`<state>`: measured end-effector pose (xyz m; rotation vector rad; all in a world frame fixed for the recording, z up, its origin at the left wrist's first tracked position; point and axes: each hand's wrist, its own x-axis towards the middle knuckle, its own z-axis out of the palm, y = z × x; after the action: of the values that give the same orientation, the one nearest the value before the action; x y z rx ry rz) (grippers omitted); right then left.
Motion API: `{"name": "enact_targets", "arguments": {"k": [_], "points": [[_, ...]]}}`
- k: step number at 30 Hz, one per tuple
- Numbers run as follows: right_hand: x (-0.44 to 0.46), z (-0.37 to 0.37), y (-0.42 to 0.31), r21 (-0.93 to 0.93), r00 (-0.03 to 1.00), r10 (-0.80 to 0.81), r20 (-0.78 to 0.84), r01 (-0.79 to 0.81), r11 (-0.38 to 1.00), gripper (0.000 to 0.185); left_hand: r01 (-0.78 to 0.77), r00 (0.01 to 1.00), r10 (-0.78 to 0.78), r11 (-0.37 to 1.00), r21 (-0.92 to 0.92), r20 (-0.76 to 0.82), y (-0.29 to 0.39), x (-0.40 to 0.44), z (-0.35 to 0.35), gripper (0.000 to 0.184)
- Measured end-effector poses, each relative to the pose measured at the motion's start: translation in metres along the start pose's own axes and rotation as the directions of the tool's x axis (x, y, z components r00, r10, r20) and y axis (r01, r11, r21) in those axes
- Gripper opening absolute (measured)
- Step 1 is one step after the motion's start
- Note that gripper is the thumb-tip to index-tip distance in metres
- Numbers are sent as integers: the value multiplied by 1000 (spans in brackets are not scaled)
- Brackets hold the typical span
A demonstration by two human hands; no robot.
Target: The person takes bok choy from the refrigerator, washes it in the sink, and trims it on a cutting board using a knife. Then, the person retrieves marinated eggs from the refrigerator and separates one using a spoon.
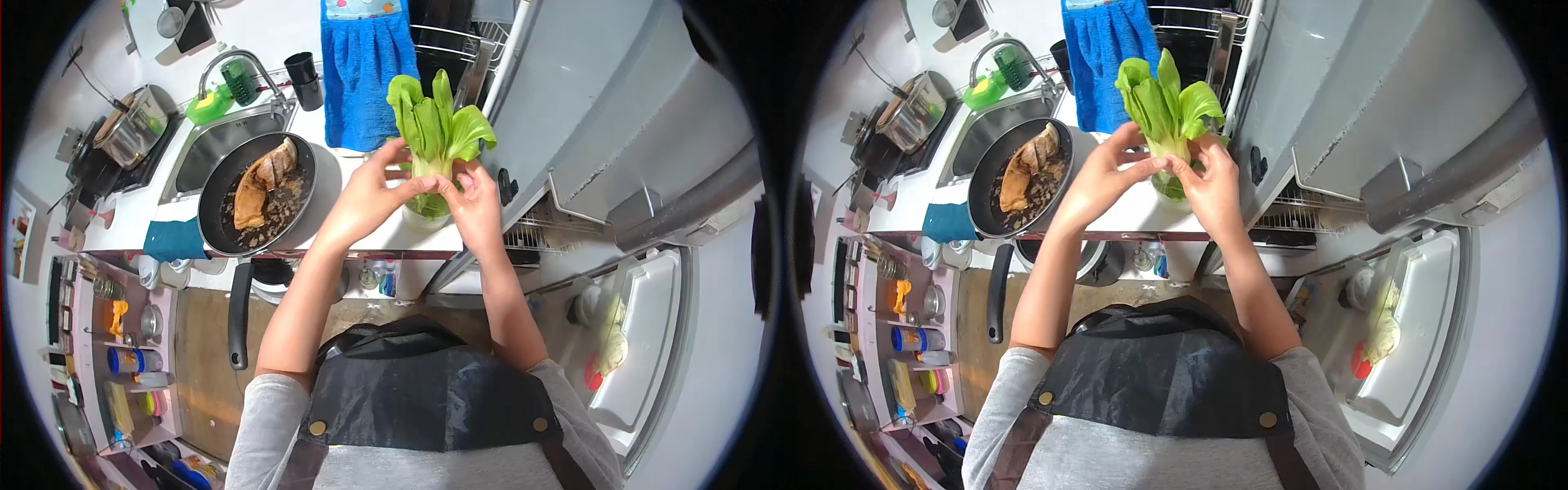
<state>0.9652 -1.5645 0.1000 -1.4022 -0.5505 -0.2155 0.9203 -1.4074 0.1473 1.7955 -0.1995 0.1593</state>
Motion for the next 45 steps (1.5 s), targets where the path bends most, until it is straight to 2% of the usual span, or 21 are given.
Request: {"name": "enact_targets", "arguments": {"k": [3, 4, 9, 10, 12, 13, 15, 16, 19, 20, 23, 27, 29, 30, 33, 34, 35, 37, 40, 43, 45], "points": [[4, 0, 4, 180, 985, 131, 111, -150, 972, 28, 30, 999, -25, 986, -167, 32, -15, 8, -1, 41], [4, 0, 3, 212, 981, 151, 123, -175, 961, 27, 0, 1000, -3, 992, -123, -22, -14, 7, 0, 34], [2, -2, 3, 331, 966, 234, 113, -259, 907, 28, -69, 992, 73, 997, 38, -101, -10, 4, 1, 32], [1, -3, 7, 341, 972, 205, 117, -234, 911, 28, -92, 988, 100, 993, 67, -116, -8, 3, 2, 32], [0, -5, 11, 359, 982, 145, 123, -181, 916, 28, -81, 995, 73, 991, -110, -72, -3, -2, 1, 33], [-2, -6, 7, 275, 991, 79, 104, -105, 956, 30, -72, 997, 63, 978, -198, -48, -2, -3, 0, 33], [-7, -6, -6, 95, 995, -55, 85, 47, 994, 35, -190, 981, 190, 982, -13, -28, -5, -2, -3, 31], [0, -11, -9, -123, 970, -198, 143, 216, 969, 44, -248, 968, 249, 966, 78, -11, -7, -2, -4, 30], [4, -13, -18, -168, 910, -337, 240, 381, 909, 46, -396, 918, 394, 913, 94, 42, -13, 2, -6, 27], [4, -13, -18, -210, 916, -333, 226, 379, 901, 41, -385, 923, 383, 915, 124, 40, -13, 1, -4, 23], [5, -13, -17, -299, 895, -385, 226, 440, 847, 40, -449, 893, 451, 890, 80, -8, -25, 7, -2, 37], [-2, -7, -4, -320, 974, -212, 74, 225, 920, 35, -319, 934, 330, 943, 100, -139, -22, 2, 5, 34], [-4, -1, 3, -268, 996, -87, -22, 78, 960, 32, -208, 961, 236, 961, 182, -143, -23, 3, 3, 32], [-3, 4, 3, -152, 992, -112, -55, 102, 983, 31, -150, 966, 182, 973, 178, -181, -23, 4, 5, 28], [3, 6, -4, -52, 999, 11, -40, -13, 999, 37, -102, 958, 130, 988, 118, -255, -26, 7, 4, 26], [6, 5, -9, -43, 999, 44, 32, -43, 998, 43, -121, 947, 148, 987, 110, -286, -27, 9, 1, 23], [13, 2, -14, 53, 991, 81, 103, -87, 995, 46, -140, 939, 147, 989, 44, -311, -26, 12, -4, 22], [26, -7, -27, -34, 998, 54, 41, -53, 998, 49, -133, 937, 77, 981, -143, -341, -23, 15, -20, 20], [42, -29, -24, -190, 999, 20, -27, -24, 981, 39, -100, 918, 0, 968, -229, -398, -9, 11, -41, 22], [59, -34, -11, -498, 995, 49, 92, 3, 867, 34, -63, 915, -40, 969, -239, -402, -14, 9, -51, 23], [71, -29, 7, -634, 991, 70, 116, 20, 773, 38, -36, 931, -48, 974, -223, -362, -28, 8, -51, 26]]}}
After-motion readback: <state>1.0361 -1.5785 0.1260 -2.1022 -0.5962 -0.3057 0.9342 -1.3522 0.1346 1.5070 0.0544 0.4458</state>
